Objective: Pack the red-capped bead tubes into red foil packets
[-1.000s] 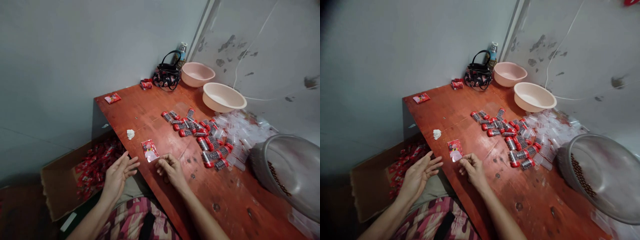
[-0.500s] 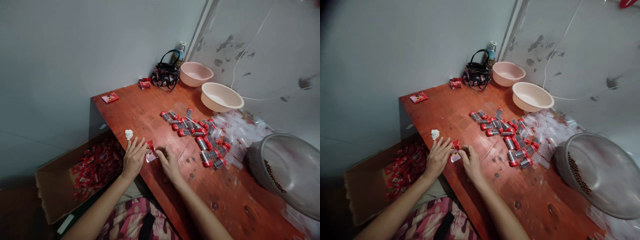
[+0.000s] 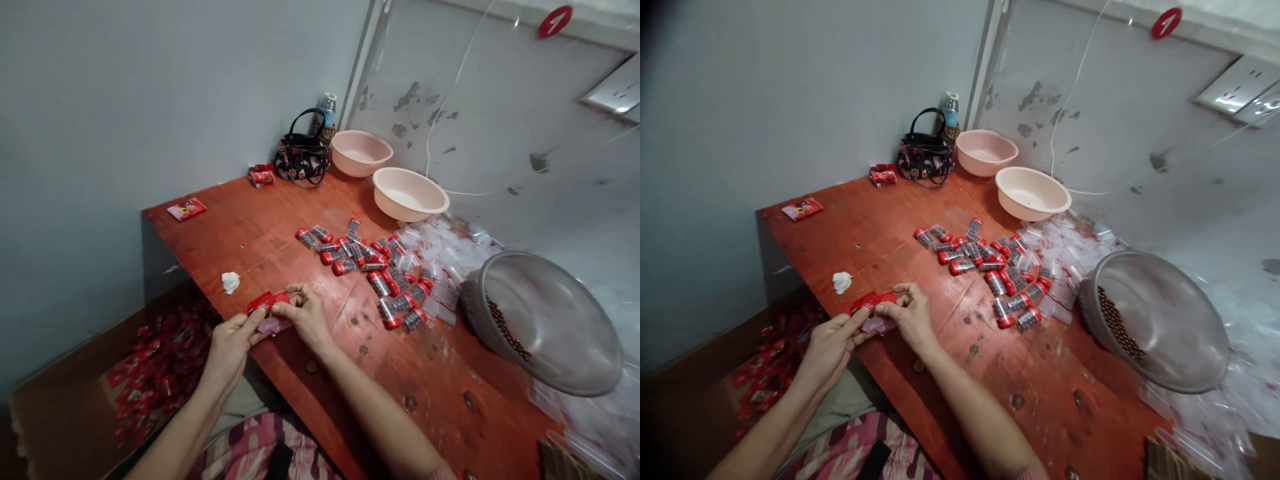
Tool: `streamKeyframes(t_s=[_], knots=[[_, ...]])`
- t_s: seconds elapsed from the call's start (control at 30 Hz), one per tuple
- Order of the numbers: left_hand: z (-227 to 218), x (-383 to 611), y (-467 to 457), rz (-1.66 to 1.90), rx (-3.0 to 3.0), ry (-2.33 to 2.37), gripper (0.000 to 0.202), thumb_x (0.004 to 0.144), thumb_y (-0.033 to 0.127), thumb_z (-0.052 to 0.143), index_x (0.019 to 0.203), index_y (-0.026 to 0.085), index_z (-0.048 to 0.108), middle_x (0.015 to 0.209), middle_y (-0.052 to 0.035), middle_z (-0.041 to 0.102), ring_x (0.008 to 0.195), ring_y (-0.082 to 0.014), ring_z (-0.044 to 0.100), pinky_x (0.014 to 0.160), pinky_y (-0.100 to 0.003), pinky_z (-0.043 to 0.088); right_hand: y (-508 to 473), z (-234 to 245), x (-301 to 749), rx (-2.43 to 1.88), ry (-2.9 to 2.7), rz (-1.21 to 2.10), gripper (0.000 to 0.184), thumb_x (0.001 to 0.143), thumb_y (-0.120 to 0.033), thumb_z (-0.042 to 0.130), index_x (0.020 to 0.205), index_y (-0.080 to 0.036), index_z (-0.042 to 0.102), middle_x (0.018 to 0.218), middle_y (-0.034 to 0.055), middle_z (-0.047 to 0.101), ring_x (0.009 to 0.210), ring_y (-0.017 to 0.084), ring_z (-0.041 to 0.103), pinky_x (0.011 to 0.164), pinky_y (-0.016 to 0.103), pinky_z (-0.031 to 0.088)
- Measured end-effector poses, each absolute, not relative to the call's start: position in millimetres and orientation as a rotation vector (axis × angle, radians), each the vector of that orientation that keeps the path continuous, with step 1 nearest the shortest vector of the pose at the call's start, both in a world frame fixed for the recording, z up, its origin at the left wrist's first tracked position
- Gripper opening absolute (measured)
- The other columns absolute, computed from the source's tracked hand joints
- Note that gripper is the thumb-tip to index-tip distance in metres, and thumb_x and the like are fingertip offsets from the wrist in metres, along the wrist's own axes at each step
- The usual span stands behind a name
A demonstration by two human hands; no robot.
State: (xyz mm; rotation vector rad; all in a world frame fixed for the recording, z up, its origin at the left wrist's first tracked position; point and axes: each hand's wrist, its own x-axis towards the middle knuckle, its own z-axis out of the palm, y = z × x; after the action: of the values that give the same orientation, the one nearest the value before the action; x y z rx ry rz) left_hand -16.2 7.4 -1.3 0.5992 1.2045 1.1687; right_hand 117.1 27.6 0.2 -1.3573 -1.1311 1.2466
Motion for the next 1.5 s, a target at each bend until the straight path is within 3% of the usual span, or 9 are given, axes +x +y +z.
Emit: streamKeyframes(t_s=[0.23,0.43,0.53,0.67,0.8,1.03,1.13,1.37,1.5], knots=[[-11.3,-29.9,8.9,1.161,0.457,1.263,0.022,0.055,0.025,0.074,0.048,0.011,0.059,0.056,-0.002,0.063,0.06,-0.0153,0.062,0.064,-0.03,0.055,32.1,2.7,142.3,-1.743,-1.97,0.391,0.027,0.076,-0.035,0.056,0.097,-0.018,0.055,0.091,0.0086,0.06,0.087,0.022,0.053,0.074,0.033,0.04],[0.6,-24.0,10.4,1.148,0.414,1.245,0.02,0.053,0.021,0.075,0.048,0.011,0.058,0.051,-0.0004,0.061,0.05,-0.0125,0.059,0.052,-0.024,0.054,90.1,38.0,186.9,-2.12,-1.971,0.027,0.027,0.089,-0.03,0.034,0.105,-0.019,0.052,0.103,0.0102,0.057,0.097,0.022,0.05,0.079,0.031,0.039],[4.5,-22.8,11.4,1.144,0.36,1.214,0.019,0.054,0.02,0.075,0.049,0.011,0.059,0.052,-0.001,0.061,0.05,-0.0124,0.059,0.051,-0.024,0.054,120.7,43.6,199.3,-2.282,-1.969,-0.005,0.033,0.088,-0.039,0.034,0.101,-0.018,0.055,0.102,0.0122,0.059,0.096,0.024,0.054,0.075,0.033,0.041],[-0.2,-24.3,13.0,1.135,0.29,1.168,0.014,0.058,0.018,0.072,0.054,0.01,0.061,0.056,-0.0028,0.063,0.052,-0.0129,0.06,0.052,-0.025,0.054,146.0,35.3,196.3,-2.449,-1.893,0.036,0.052,0.085,-0.053,0.031,0.098,-0.009,0.056,0.089,0.0197,0.063,0.088,0.029,0.059,0.074,0.039,0.041],[-2.1,-25.2,15.1,1.147,0.244,1.141,0.008,0.063,0.014,0.068,0.061,0.01,0.062,0.06,-0.0034,0.064,0.053,-0.0128,0.061,0.052,-0.026,0.055,158.3,30.1,187.2,-2.439,-1.917,0.073,0.048,0.084,-0.049,0.037,0.099,-0.007,0.054,0.093,0.0229,0.062,0.092,0.031,0.058,0.076,0.039,0.04],[4.9,-26.6,17.8,1.203,0.161,1.096,0.004,0.066,0.012,0.066,0.066,0.01,0.063,0.06,-0.0026,0.064,0.051,-0.0108,0.059,0.05,-0.023,0.054,150.5,30.8,175.8,-2.267,-2.009,0.187,0.035,0.081,-0.028,0.046,0.113,-0.013,0.044,0.095,0.0159,0.063,0.088,0.027,0.06,0.072,0.036,0.041],[2.7,-28.0,18.1,1.235,0.104,1.086,0.005,0.066,0.014,0.066,0.068,0.011,0.063,0.059,-0.0016,0.063,0.05,-0.0099,0.058,0.046,-0.021,0.053,125.9,30.8,171.4,-2.125,-2.042,0.234,0.032,0.08,-0.028,0.048,0.109,-0.014,0.047,0.095,0.0124,0.063,0.088,0.025,0.059,0.073,0.033,0.041],[-0.1,-22.4,23.3,1.287,-0.041,1.0,0.006,0.067,0.014,0.066,0.072,0.013,0.061,0.064,-0.0009,0.065,0.052,-0.0112,0.06,0.05,-0.025,0.055,12.3,29.8,143.1,-1.389,-1.512,1.244,0.023,0.082,-0.037,0.047,0.099,-0.021,0.049,0.065,-0.0011,0.058,0.053,0.014,0.055,0.049,0.024,0.043],[0.7,-13.3,25.1,1.289,-0.042,0.945,0.008,0.067,0.014,0.066,0.074,0.014,0.061,0.066,-0.0012,0.065,0.056,-0.0123,0.062,0.055,-0.026,0.055,-23.1,21.5,123.5,-1.39,-1.408,1.324,0.016,0.079,-0.036,0.053,0.086,-0.02,0.052,0.059,-0.003,0.056,0.049,0.012,0.053,0.045,0.022,0.041]])
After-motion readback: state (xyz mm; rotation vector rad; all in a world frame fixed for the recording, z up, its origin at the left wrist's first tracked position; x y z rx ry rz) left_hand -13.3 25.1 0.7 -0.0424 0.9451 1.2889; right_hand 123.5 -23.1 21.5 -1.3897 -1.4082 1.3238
